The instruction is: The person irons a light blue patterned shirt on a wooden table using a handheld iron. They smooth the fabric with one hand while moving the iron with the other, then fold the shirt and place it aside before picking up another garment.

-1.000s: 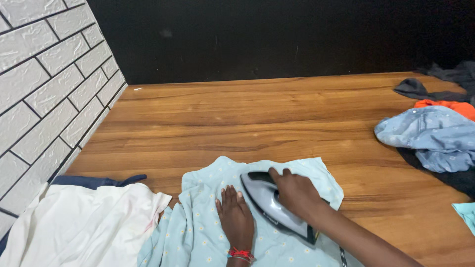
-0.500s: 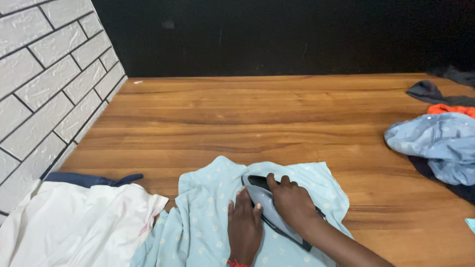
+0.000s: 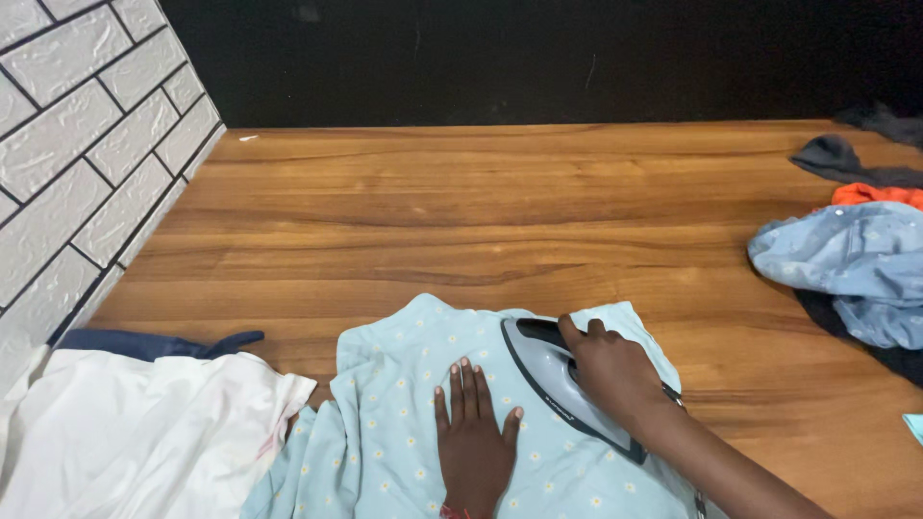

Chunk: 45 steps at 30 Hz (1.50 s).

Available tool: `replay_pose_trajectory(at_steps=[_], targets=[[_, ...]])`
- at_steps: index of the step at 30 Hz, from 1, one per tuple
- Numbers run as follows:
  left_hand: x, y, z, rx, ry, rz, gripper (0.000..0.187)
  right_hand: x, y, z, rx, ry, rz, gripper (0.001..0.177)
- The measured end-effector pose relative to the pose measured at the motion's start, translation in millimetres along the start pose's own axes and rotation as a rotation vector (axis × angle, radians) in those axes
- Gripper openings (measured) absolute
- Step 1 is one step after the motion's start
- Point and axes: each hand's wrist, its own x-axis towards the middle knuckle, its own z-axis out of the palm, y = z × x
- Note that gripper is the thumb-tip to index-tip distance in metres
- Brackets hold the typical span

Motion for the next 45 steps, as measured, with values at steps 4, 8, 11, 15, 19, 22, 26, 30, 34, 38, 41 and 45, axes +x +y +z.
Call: replay_pose_trajectory(at_steps=[4,8,11,15,19,22,26,30,34,38,41,45], targets=[[0,-4,5,-0.021,-0.047,0.001,0.080,14,18,-7,-0.035,-0.027,0.071,0.051],[-3,-4,9,-0.009,-0.002,0.013,0.077,30,37,-24,0.025,-0.018,0.181,0.052],[4,1,5,-0.006,0.033,0.006,0.073,15,31,-26,-0.040,0.044,0.198,0.057],[15,4,-11,-0.371,-0.087,-0.254,0.062,-41,-10,-17,0.095,-0.038,0.108,0.060],[19,3,-33,-1.025,-0.041,-0.215,0.063,-92,-68,-12,0.077,-0.065,-0.067,0.071],[22,1,-37,-1.247,-0.149,-0.362,0.063,-104,-80,-8,-0.013,-0.049,-0.099,0.063],[17,1,-27,-0.976,-0.162,-0.243,0.063,-89,-63,1,-0.076,0.020,-0.079,0.061],[10,5,-12,-0.275,-0.258,-0.008,0.067,-76,-46,0,-0.106,0.021,0.004,0.062],[-1,5,-4,-0.093,-0.193,0.124,0.075,-90,-35,-4,-0.097,-0.011,0.035,0.063],[0,0,-5,-0.032,-0.135,0.173,0.078,-80,-23,-7,-0.084,-0.011,0.082,0.065],[-4,4,-5,-0.028,-0.145,0.161,0.081,-76,-12,-5,-0.129,-0.051,0.129,0.063],[-5,4,-9,-0.023,-0.098,0.165,0.080,-85,-3,-7,-0.100,-0.076,0.161,0.066]])
